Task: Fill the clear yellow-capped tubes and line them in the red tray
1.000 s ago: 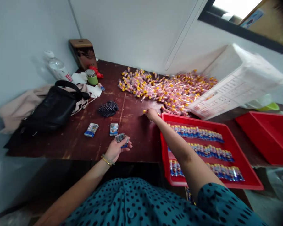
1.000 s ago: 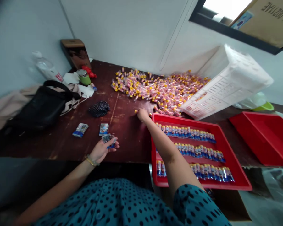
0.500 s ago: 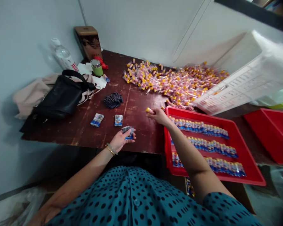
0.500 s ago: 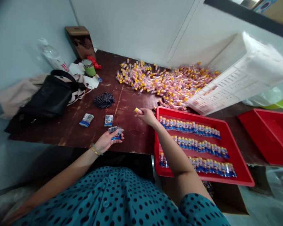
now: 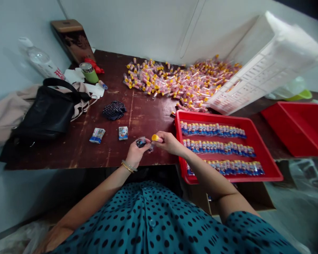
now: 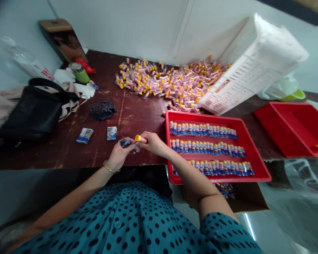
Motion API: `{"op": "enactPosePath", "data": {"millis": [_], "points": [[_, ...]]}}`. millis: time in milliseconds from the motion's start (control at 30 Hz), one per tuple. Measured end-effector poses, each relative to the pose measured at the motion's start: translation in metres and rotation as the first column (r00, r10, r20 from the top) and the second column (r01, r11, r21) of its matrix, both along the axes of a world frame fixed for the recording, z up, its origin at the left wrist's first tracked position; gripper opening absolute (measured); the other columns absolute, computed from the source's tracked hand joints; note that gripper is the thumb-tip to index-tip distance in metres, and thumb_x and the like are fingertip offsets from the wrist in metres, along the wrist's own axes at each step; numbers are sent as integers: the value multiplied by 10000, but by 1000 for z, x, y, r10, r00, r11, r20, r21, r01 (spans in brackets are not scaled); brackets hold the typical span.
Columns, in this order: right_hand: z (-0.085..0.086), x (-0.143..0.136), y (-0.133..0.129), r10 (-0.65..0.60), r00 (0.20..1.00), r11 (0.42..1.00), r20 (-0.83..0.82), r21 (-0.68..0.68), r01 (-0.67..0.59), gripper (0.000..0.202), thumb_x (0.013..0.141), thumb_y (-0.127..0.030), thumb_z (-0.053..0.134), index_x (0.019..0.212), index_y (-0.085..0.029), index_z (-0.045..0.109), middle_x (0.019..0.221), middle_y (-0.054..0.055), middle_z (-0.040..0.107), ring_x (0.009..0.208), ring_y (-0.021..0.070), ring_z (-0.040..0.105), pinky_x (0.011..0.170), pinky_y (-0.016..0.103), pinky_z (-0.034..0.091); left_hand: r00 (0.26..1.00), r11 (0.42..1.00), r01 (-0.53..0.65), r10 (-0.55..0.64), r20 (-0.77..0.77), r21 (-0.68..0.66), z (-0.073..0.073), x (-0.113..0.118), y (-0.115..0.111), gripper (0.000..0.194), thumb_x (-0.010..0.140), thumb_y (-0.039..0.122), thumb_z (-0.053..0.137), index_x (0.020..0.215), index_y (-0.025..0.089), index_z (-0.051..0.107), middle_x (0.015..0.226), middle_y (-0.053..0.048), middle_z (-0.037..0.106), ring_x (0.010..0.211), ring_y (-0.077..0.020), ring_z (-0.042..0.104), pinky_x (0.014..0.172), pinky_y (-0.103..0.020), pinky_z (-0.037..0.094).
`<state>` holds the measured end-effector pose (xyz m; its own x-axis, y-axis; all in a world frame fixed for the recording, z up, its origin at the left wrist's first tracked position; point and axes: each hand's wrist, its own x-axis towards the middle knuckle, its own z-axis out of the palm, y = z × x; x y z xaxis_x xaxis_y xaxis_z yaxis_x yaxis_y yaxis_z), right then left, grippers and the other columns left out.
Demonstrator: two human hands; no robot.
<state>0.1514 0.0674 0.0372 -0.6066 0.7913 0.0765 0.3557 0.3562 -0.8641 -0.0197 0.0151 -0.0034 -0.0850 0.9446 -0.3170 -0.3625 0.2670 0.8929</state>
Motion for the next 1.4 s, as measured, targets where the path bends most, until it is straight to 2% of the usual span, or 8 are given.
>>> {"op": "enactPosePath", "data": {"millis": [200, 333, 533, 700, 800, 933, 1033, 1400], "points": [[6, 14, 3, 53, 998, 998, 31, -18, -52, 172, 865, -259, 629, 742, -139, 614, 758, 3, 550, 701, 117, 521, 677, 224, 403, 905, 910, 411, -415, -94, -62, 2, -15, 1, 294, 680, 360, 805, 825, 126, 703, 689, -30, 688, 574, -136, 594, 546, -273, 510], [3, 17, 1, 63, 995, 998, 82, -10, -63, 158, 866, -262, 630, 779, -132, 638, 774, 5, 560, 683, 106, 512, 659, 215, 390, 861, 863, 497, -503, -77, -92, 5, -13, -1, 360, 702, 384, 784, 939, 127, 700, 753, -46, 700, 614, -149, 610, 543, -274, 511], [-3, 23, 0, 80, 990, 997, 117, -19, -78, 176, 863, -280, 637, 775, -128, 642, 768, 3, 567, 670, 101, 508, 650, 214, 380, 928, 925, 363, -370, -45, -115, 1, -6, -3, 353, 621, 390, 836, 800, 145, 657, 709, -7, 645, 610, -140, 593, 465, -225, 444], [-2, 26, -2, 19, 995, 997, 94, -72, -12, 185, 848, -292, 641, 758, -132, 627, 782, 14, 571, 711, 125, 539, 684, 238, 414, 890, 902, 425, -432, -146, -77, -4, -7, -3, 315, 706, 449, 768, 704, 147, 678, 620, -16, 650, 528, -119, 537, 496, -239, 437], [1, 34, -1, -39, 999, 992, 4, -116, 39, 177, 854, -310, 633, 789, -145, 625, 849, 39, 614, 785, 151, 577, 748, 270, 462, 903, 923, 384, -382, -198, -30, -6, -8, -3, 308, 693, 447, 781, 643, 154, 699, 591, -17, 647, 517, -110, 506, 499, -234, 412], [5, 51, 3, -227, 958, 929, -174, -333, 160, 268, 849, -370, 649, 1019, -163, 635, 851, 35, 666, 775, 163, 628, 717, 290, 516, 960, 964, 261, -264, -96, -46, -9, -10, -2, 302, 601, 424, 849, 617, 157, 710, 597, -18, 650, 535, -117, 520, 489, -236, 392], [8, 59, 5, -348, 910, 877, -226, -421, 231, 359, 796, -399, 715, 1056, -160, 647, 831, 27, 672, 724, 149, 631, 662, 276, 521, 969, 965, 245, -248, -18, -87, -9, -10, -1, 301, 563, 397, 875, 619, 148, 715, 612, -28, 665, 547, -119, 539, 491, -236, 384], [10, 57, 7, -420, 840, 829, -344, -523, 200, 411, 770, -442, 749, 1068, -189, 621, 881, 15, 676, 653, 109, 623, 642, 257, 535, 981, 983, 178, -181, -75, -50, -7, -8, 3, 307, 503, 310, 900, 579, 148, 650, 510, 34, 567, 474, -82, 452, 490, -236, 347]]}}
